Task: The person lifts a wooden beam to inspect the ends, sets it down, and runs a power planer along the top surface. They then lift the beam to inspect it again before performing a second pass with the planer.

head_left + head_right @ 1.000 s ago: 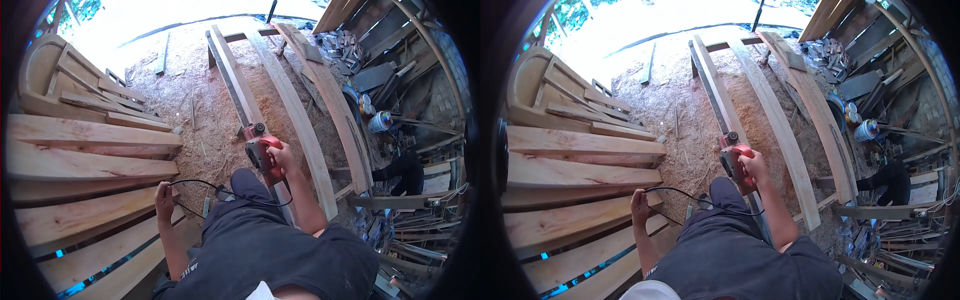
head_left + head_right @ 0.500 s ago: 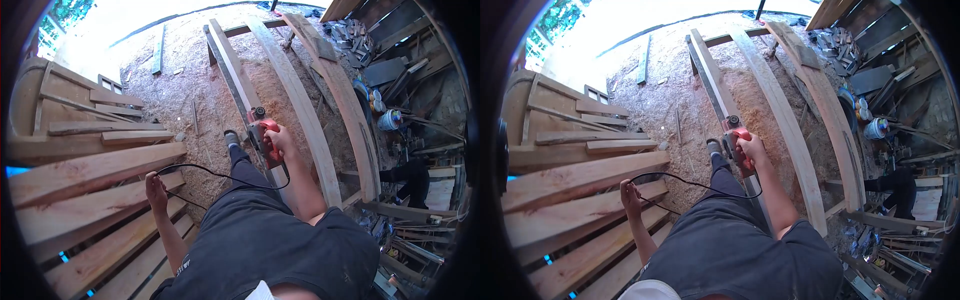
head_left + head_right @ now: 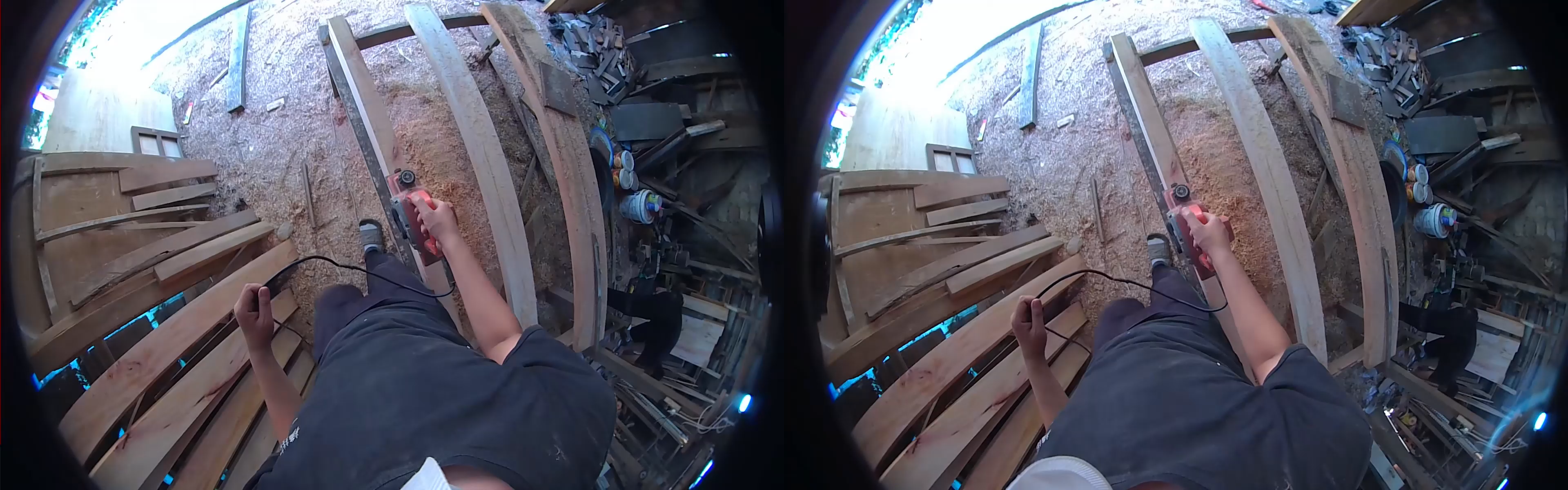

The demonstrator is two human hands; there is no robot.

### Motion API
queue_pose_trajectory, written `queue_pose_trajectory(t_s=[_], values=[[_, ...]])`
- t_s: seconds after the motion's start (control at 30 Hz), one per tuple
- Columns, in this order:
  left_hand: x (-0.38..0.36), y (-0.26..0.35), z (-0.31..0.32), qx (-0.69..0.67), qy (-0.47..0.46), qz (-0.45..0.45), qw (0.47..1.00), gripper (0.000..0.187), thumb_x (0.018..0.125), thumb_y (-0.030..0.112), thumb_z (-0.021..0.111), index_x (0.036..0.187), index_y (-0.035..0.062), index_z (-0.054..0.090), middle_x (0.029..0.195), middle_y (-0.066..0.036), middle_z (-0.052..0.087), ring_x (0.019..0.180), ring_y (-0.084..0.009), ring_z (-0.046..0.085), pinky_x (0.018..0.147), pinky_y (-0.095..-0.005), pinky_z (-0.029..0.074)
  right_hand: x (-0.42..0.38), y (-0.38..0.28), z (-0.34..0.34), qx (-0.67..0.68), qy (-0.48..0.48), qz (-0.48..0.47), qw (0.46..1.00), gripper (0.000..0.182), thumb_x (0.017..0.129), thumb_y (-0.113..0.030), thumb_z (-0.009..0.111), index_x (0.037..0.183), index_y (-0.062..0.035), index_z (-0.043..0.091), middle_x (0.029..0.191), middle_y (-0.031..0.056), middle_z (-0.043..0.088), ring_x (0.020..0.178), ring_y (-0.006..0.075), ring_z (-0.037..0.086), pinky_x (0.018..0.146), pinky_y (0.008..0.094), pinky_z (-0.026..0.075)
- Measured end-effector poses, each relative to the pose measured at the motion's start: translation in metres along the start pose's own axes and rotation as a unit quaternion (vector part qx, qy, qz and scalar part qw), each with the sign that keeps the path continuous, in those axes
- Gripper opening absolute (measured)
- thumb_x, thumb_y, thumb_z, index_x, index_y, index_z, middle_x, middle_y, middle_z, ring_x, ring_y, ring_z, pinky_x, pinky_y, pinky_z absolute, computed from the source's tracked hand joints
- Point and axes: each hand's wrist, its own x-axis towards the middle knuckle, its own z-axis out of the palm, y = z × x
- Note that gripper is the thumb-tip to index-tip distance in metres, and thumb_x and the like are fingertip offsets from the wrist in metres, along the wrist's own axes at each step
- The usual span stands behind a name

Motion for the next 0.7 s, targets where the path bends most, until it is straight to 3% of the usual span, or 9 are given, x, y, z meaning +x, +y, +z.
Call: queue_pose_trajectory(t_s=[0.1, 0.2, 0.3, 0.53, 0.7], values=[[0.013, 0.009, 0.006, 0.009, -0.006, -0.034, 0.999, 0.022, 0.109, 0.013, 0.059, 0.090, 0.0032, 0.057, 0.076, 0.006, 0.044, 0.070, -0.0041, 0.039, 0.061, -0.0231, 0.031, 0.014, 0.002, 0.006, 0.001, 0.007, 0.001, 1.000, 0.037, 0.102, -0.039, 0.066, 0.089, -0.0044, 0.068, 0.071, 0.0028, 0.065, 0.047, 0.0093, 0.056, 0.044, 0.0265, 0.044], [0.026, 0.008, 0.007, 0.006, -0.014, -0.058, 0.998, 0.022, 0.109, 0.013, 0.059, 0.090, 0.0033, 0.057, 0.076, 0.006, 0.043, 0.070, -0.0040, 0.038, 0.060, -0.0232, 0.030, 0.025, 0.006, 0.005, 0.073, -0.016, 0.025, 0.997, 0.038, 0.105, -0.040, 0.059, 0.091, -0.0052, 0.067, 0.072, 0.0035, 0.066, 0.049, 0.0106, 0.058, 0.045, 0.0273, 0.045], [0.043, 0.003, 0.011, 0.011, -0.026, -0.054, 0.998, 0.022, 0.109, 0.013, 0.060, 0.090, 0.0032, 0.057, 0.076, 0.006, 0.043, 0.070, -0.0039, 0.038, 0.060, -0.0231, 0.030, 0.029, 0.004, 0.005, 0.059, -0.019, 0.061, 0.996, 0.039, 0.106, -0.041, 0.055, 0.094, -0.0054, 0.067, 0.073, 0.0037, 0.067, 0.051, 0.0120, 0.059, 0.046, 0.0283, 0.047], [0.091, 0.001, 0.024, -0.004, -0.044, -0.043, 0.998, 0.023, 0.106, 0.013, 0.063, 0.087, 0.0004, 0.058, 0.071, 0.002, 0.047, 0.067, -0.0075, 0.043, 0.059, -0.0264, 0.034, 0.044, 0.017, 0.007, 0.055, -0.022, 0.053, 0.997, 0.037, 0.105, -0.037, 0.052, 0.093, -0.0057, 0.068, 0.073, 0.0034, 0.066, 0.052, 0.0131, 0.060, 0.046, 0.0287, 0.047], [0.135, 0.002, 0.027, -0.002, -0.089, -0.028, 0.996, 0.024, 0.106, 0.013, 0.063, 0.087, -0.0004, 0.058, 0.071, 0.001, 0.047, 0.067, -0.0077, 0.043, 0.059, -0.0266, 0.035, 0.049, 0.005, 0.015, -0.010, 0.037, 0.035, 0.999, 0.038, 0.099, -0.034, 0.051, 0.085, -0.0032, 0.068, 0.070, 0.0059, 0.068, 0.049, 0.0139, 0.060, 0.048, 0.0318, 0.049]])
